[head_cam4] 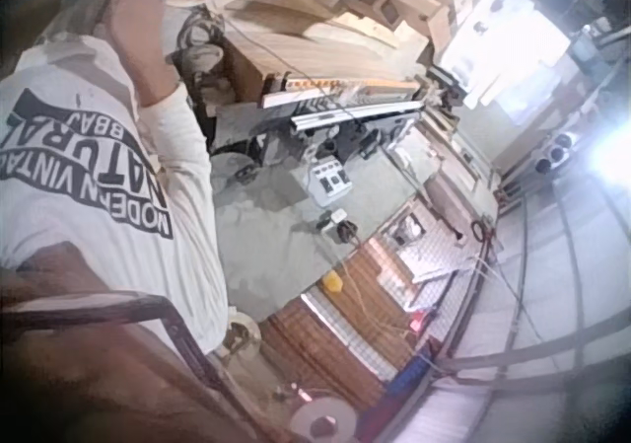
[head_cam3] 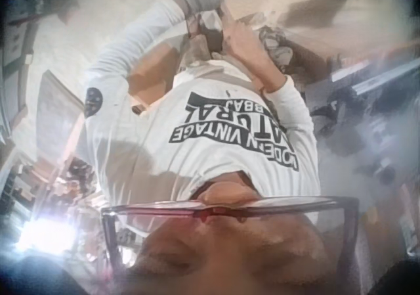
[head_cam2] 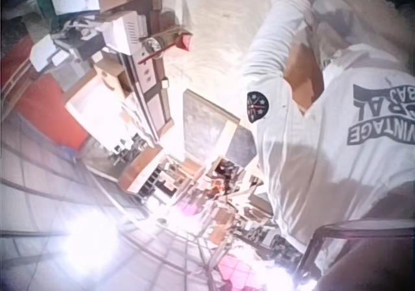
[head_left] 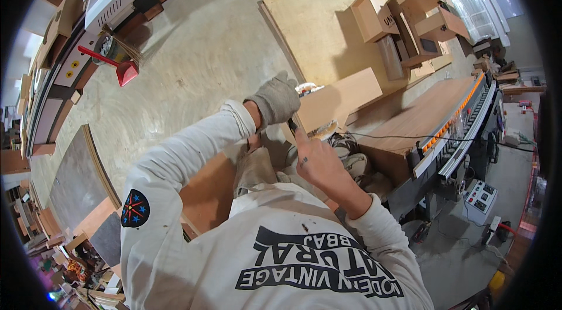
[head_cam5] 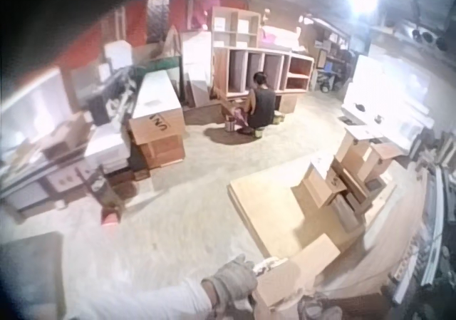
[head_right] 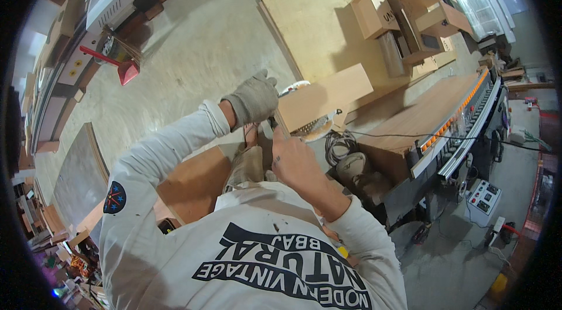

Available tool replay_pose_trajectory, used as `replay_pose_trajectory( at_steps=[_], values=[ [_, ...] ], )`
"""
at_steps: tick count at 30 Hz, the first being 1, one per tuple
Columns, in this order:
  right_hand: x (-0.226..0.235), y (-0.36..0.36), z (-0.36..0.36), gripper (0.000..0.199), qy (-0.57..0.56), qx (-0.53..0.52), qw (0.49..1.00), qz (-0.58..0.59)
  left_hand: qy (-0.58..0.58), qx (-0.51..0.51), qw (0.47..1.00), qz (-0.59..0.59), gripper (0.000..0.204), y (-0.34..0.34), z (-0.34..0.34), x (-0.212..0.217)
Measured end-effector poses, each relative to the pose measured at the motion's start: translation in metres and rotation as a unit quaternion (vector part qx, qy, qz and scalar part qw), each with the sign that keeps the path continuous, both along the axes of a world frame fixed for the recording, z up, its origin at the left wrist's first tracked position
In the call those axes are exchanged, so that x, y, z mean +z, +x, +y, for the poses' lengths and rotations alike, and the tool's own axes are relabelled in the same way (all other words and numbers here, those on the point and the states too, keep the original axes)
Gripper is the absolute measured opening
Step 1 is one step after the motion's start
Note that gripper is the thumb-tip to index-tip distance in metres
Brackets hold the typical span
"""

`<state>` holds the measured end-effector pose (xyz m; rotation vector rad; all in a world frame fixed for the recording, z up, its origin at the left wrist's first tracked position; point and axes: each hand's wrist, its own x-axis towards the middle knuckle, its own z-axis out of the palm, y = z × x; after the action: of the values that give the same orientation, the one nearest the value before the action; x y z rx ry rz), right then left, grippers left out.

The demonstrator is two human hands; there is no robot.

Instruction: The person assembles small wooden boxes by peeling protective film, applying hot glue to edges, and joining panels. They use a yellow glue gun and a scraper to smooth surfaces, working on multiple box units in a cluttered workshop.

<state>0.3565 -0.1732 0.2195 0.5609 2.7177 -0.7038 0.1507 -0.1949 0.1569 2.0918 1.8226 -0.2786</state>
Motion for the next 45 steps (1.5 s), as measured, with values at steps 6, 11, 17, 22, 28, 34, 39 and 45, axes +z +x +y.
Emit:
replay_pose_trajectory(
  at_steps=[6,11,17,22,28,34,39,45],
  values=[
    [0.011,0.036,-0.011,0.046,-0.010,0.007,0.999,-0.035,0.074,0.015,0.997,0.016,0.017,0.005,-0.006,-0.010],
    [-0.027,0.104,-0.006,0.056,-0.061,-0.023,0.989,-0.129,0.065,0.020,0.997,0.048,0.021,-0.004,0.002,-0.002],
    [-0.048,0.201,0.006,0.050,0.004,-0.196,0.975,-0.104,0.049,-0.019,0.995,0.088,0.018,-0.031,0.005,0.001],
    [-0.032,0.194,0.007,0.051,0.016,-0.296,0.939,0.172,0.076,-0.040,0.993,0.082,0.016,-0.009,0.000,-0.004],
    [-0.013,0.152,-0.028,0.065,-0.040,-0.166,0.967,0.191,0.048,0.023,0.995,0.087,0.017,0.015,-0.009,-0.001],
    [-0.010,0.123,-0.033,0.072,-0.106,-0.147,0.975,0.127,0.021,-0.062,0.994,0.087,0.024,0.014,-0.005,0.004],
    [-0.015,0.070,-0.024,0.067,-0.088,-0.143,0.979,0.112,-0.007,-0.083,0.991,0.110,0.018,0.015,0.001,0.009],
    [-0.031,0.047,-0.017,0.068,-0.082,-0.110,0.990,0.032,0.010,-0.101,0.989,0.111,0.018,0.017,-0.005,0.007]
  ],
)
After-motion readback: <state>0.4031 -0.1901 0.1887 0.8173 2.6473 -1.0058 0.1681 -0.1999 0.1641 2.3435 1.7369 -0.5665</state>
